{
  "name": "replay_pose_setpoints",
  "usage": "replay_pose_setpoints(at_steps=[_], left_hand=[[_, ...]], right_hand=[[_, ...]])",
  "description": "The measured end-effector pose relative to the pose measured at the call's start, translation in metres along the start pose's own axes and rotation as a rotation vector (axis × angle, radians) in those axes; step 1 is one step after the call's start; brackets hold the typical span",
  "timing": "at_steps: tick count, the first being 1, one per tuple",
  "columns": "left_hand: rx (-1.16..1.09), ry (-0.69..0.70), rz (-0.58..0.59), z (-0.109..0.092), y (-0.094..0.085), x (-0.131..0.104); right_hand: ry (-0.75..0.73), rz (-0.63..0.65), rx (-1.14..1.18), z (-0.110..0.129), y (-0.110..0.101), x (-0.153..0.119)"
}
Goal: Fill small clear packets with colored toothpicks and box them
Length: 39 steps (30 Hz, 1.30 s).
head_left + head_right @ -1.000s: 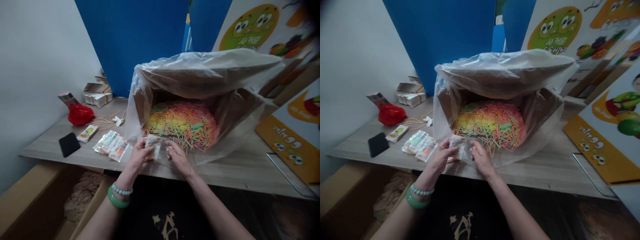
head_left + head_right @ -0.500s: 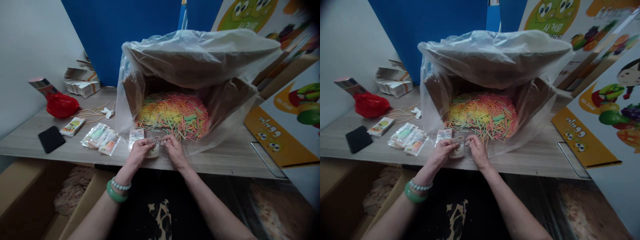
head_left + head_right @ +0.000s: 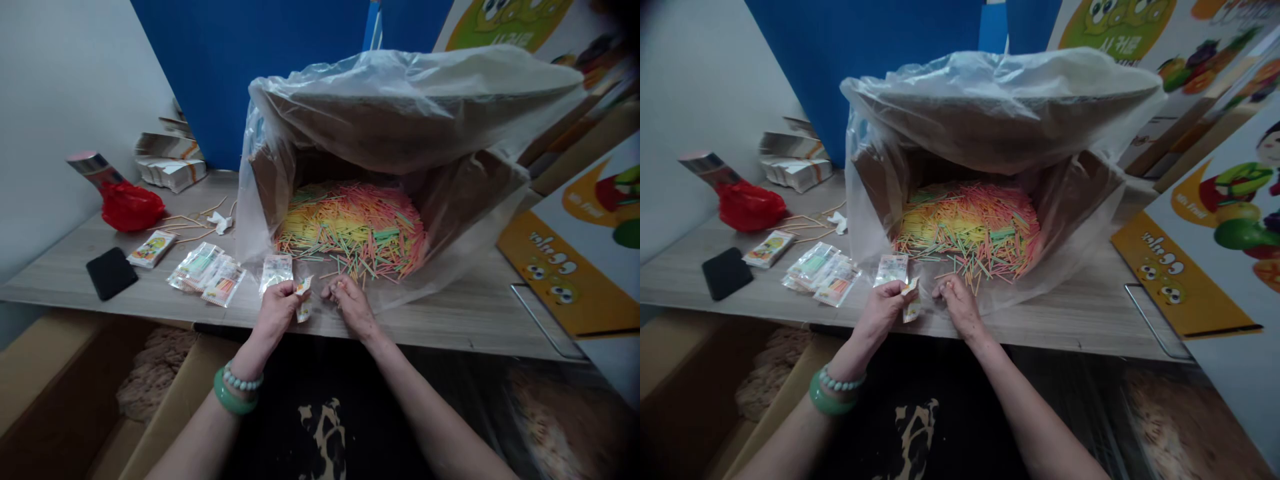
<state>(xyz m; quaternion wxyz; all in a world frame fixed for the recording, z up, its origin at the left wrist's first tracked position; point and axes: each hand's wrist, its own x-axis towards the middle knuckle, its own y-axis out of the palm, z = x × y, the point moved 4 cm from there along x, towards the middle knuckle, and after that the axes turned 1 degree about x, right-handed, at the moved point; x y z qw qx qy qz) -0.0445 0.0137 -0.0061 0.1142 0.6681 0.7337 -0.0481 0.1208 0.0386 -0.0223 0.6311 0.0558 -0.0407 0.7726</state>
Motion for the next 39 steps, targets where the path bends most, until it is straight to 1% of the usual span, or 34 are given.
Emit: replay_pose_setpoints(at_steps=[2, 4, 6, 8, 9, 10, 12, 14, 16, 19, 21, 23, 25, 27, 30, 34, 36, 39], left_hand=[[0.044, 0.04, 0.008, -0.001, 0.001, -0.002], [0.116, 0.127, 0.026, -0.006, 0.004, -0.003], [0.2, 0.241, 0.021, -0.015, 0.005, -0.005], [0.246, 0.307, 0.02, -0.021, 0.005, -0.007], [0.23, 0.298, 0.033, -0.022, 0.005, -0.007], [0.185, 0.26, 0.054, -0.022, 0.005, -0.007], [0.051, 0.139, 0.086, -0.017, 0.005, -0.007], [-0.057, 0.03, 0.092, -0.011, 0.005, -0.007], [-0.083, -0.01, 0.096, -0.007, 0.005, -0.007], [-0.018, 0.034, 0.113, -0.006, 0.007, -0.007], [0.057, 0.095, 0.12, -0.007, 0.007, -0.007], [0.111, 0.124, 0.129, -0.006, 0.008, -0.006], [0.131, 0.096, 0.119, -0.003, 0.007, -0.006], [0.143, 0.049, 0.074, 0.0, 0.005, -0.006], [0.165, 0.007, 0.028, 0.001, 0.005, -0.006], [0.183, 0.032, 0.05, -0.005, 0.01, -0.006], [0.179, 0.045, 0.069, -0.008, 0.013, -0.006], [0.118, 0.027, 0.106, -0.011, 0.015, -0.007]], right_hand=[[0.008, -0.039, 0.075, 0.003, -0.003, 0.002], [0.001, -0.059, 0.12, 0.009, -0.006, 0.003], [-0.008, -0.053, 0.126, 0.015, -0.007, 0.005], [-0.01, -0.031, 0.103, 0.019, -0.007, 0.005], [-0.008, -0.017, 0.085, 0.019, -0.006, 0.005], [-0.005, -0.004, 0.067, 0.019, -0.005, 0.004], [0.002, 0.021, 0.027, 0.017, -0.003, 0.001], [0.017, 0.048, 0.003, 0.014, -0.001, -0.002], [0.037, 0.06, -0.001, 0.011, -0.001, -0.005], [0.026, 0.021, 0.001, 0.012, -0.005, -0.005], [-0.004, -0.036, 0.011, 0.017, -0.009, -0.003], [-0.036, -0.091, 0.036, 0.024, -0.012, 0.001], [-0.068, -0.117, 0.089, 0.033, -0.013, 0.006], [-0.096, -0.122, 0.176, 0.044, -0.012, 0.011], [-0.138, -0.136, 0.289, 0.065, -0.006, 0.018], [-0.215, -0.148, 0.335, 0.089, 0.011, 0.021], [-0.233, -0.134, 0.348, 0.093, 0.02, 0.021], [-0.226, -0.114, 0.343, 0.088, 0.03, 0.019]])
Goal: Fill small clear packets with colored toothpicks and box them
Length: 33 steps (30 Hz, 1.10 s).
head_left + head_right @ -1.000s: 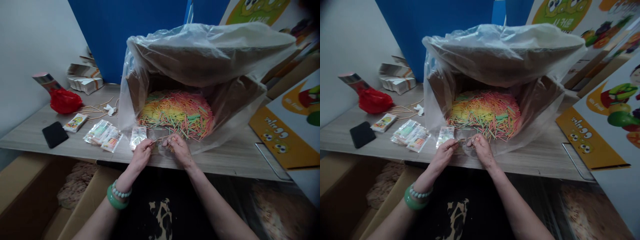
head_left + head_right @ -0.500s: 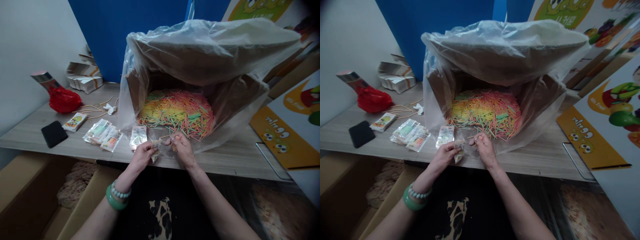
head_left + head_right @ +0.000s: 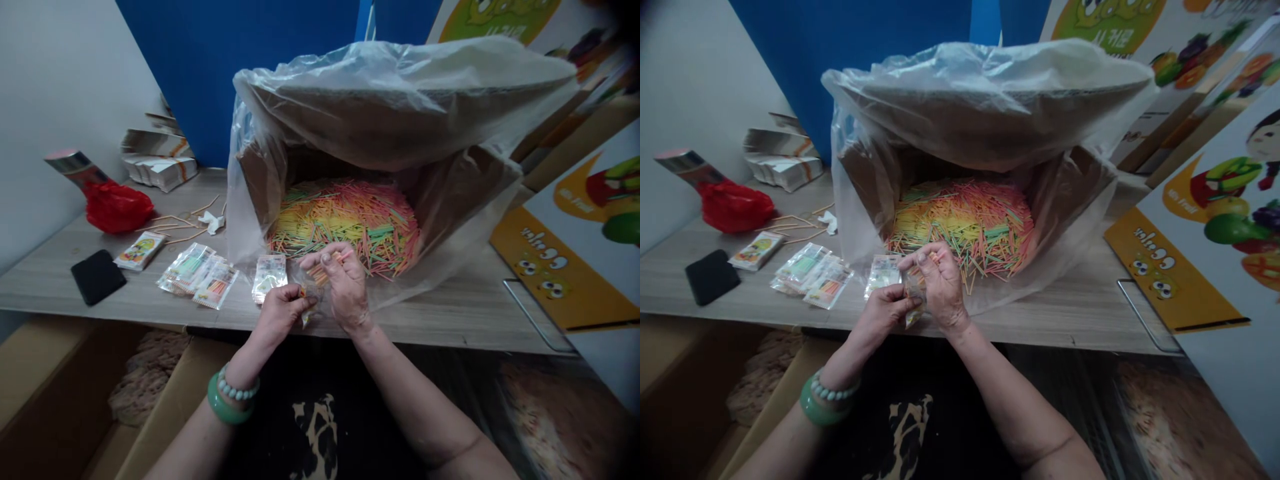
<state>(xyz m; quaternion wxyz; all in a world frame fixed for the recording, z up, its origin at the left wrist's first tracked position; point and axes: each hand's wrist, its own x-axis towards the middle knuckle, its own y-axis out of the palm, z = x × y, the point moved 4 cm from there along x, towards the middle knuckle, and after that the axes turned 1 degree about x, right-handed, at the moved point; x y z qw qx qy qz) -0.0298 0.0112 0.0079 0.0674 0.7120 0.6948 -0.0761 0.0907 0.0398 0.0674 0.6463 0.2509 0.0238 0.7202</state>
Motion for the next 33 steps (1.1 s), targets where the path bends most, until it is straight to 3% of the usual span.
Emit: replay_pose_setpoints(at_steps=[5, 14, 23, 33], left_hand=[[-0.085, -0.039, 0.023, 0.0, 0.001, -0.002], [-0.135, -0.043, -0.004, 0.002, 0.001, -0.004], [-0.072, -0.019, -0.033, 0.003, -0.001, -0.005], [-0.151, 0.025, 0.003, -0.003, -0.001, -0.007]], right_hand=[[0.036, 0.014, 0.019, -0.015, -0.005, -0.006], [0.11, 0.07, -0.074, -0.013, -0.015, -0.008], [0.037, -0.017, -0.072, -0.006, -0.01, -0.011], [0.235, 0.122, -0.086, -0.025, -0.007, -0.014]])
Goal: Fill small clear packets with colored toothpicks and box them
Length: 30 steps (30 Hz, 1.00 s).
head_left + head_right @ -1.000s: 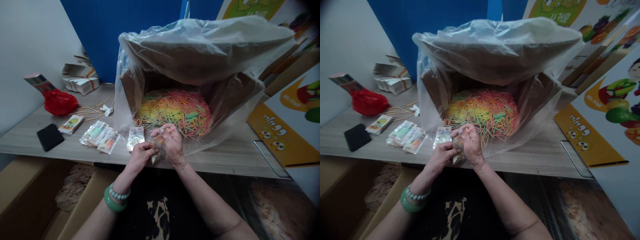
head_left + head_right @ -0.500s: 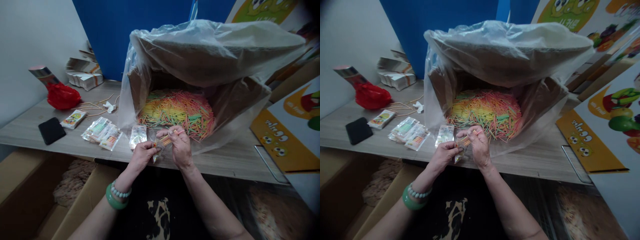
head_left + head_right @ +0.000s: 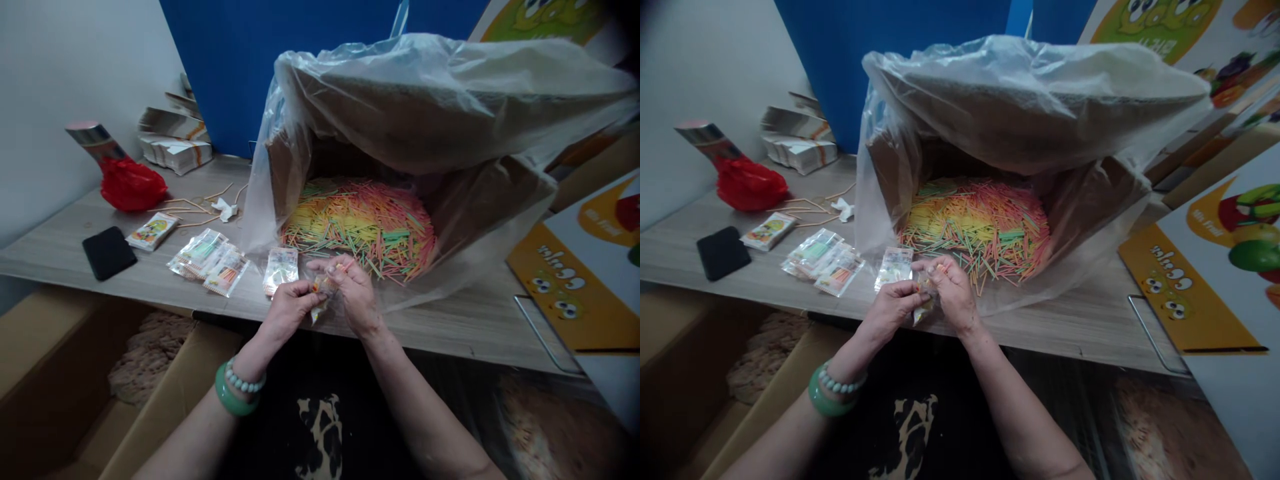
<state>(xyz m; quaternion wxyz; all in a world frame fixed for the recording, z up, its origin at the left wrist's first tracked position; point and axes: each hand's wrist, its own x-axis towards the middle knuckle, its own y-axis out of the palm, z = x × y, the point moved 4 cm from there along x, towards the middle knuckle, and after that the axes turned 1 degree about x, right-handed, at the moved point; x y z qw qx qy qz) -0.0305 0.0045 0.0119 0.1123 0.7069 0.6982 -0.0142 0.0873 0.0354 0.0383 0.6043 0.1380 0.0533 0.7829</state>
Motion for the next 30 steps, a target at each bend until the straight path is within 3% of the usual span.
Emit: replay_pose_setpoints(at_steps=[3, 6, 12, 18, 22, 25, 30], left_hand=[[0.032, 0.081, 0.028, -0.006, 0.005, 0.004], [0.011, 0.165, 0.076, -0.011, 0.01, 0.014], [-0.265, 0.025, 0.183, -0.005, 0.021, 0.027], [-0.453, -0.005, 0.036, -0.001, 0.016, 0.023], [-0.485, 0.063, -0.023, -0.005, 0.01, 0.022], [-0.423, 0.079, -0.013, -0.009, 0.009, 0.02], [-0.191, 0.179, -0.024, -0.015, 0.007, 0.012]], right_hand=[[0.075, 0.059, -0.043, -0.005, -0.002, 0.004], [0.058, 0.107, -0.108, -0.003, -0.007, 0.011], [-0.073, 0.026, -0.144, 0.012, -0.019, 0.018], [-0.019, -0.029, -0.173, 0.002, -0.023, 0.011], [0.02, -0.095, -0.15, -0.01, -0.026, 0.005], [0.068, -0.061, -0.239, -0.019, -0.027, 0.001], [0.037, -0.109, -0.271, -0.023, -0.033, -0.004]])
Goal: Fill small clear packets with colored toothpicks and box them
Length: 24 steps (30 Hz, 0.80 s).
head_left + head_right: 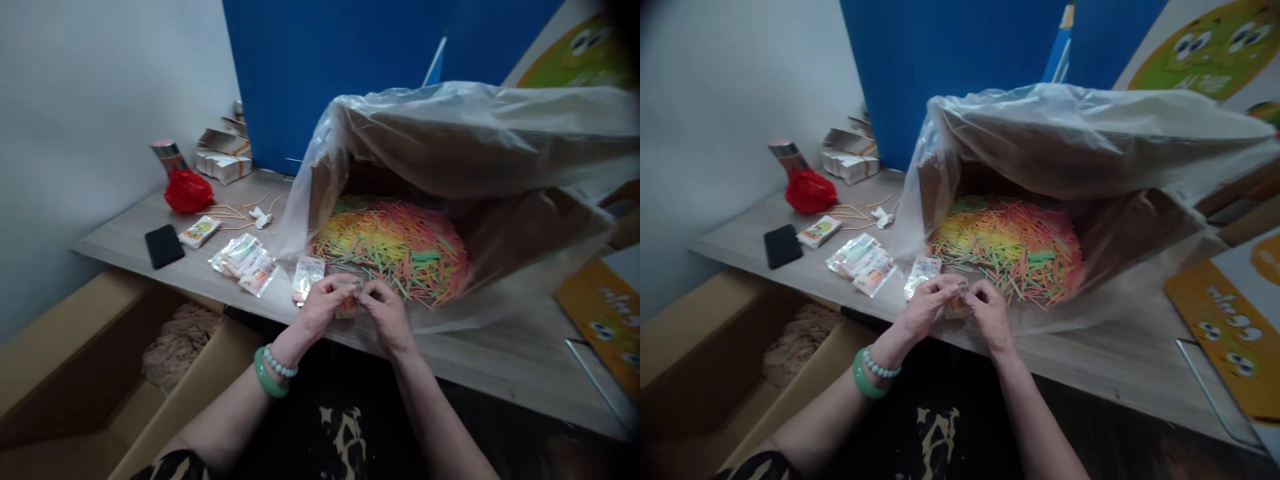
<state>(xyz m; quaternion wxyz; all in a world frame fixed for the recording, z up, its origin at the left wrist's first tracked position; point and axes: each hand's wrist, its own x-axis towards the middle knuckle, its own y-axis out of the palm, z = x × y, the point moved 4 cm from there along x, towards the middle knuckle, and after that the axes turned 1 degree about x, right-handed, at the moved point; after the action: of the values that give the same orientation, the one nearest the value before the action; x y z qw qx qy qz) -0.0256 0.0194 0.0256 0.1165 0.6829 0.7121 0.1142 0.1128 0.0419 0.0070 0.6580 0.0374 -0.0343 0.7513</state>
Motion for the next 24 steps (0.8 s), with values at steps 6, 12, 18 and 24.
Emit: replay_pose_setpoints(at_steps=[6, 12, 18, 24], left_hand=[[0.29, 0.153, -0.057, -0.019, -0.017, -0.011], [0.782, 0.274, -0.269, -0.036, -0.079, -0.01], [1.887, 0.213, -0.222, -0.037, -0.147, 0.024], [2.054, 0.299, -0.108, -0.047, -0.161, 0.047]], right_hand=[[0.026, 0.171, 0.053, -0.002, 0.035, -0.008], [0.107, 0.451, -0.135, -0.007, 0.073, -0.025], [0.178, 0.296, -0.244, -0.017, 0.049, -0.019], [0.137, 0.301, -0.305, -0.016, 0.04, -0.019]])
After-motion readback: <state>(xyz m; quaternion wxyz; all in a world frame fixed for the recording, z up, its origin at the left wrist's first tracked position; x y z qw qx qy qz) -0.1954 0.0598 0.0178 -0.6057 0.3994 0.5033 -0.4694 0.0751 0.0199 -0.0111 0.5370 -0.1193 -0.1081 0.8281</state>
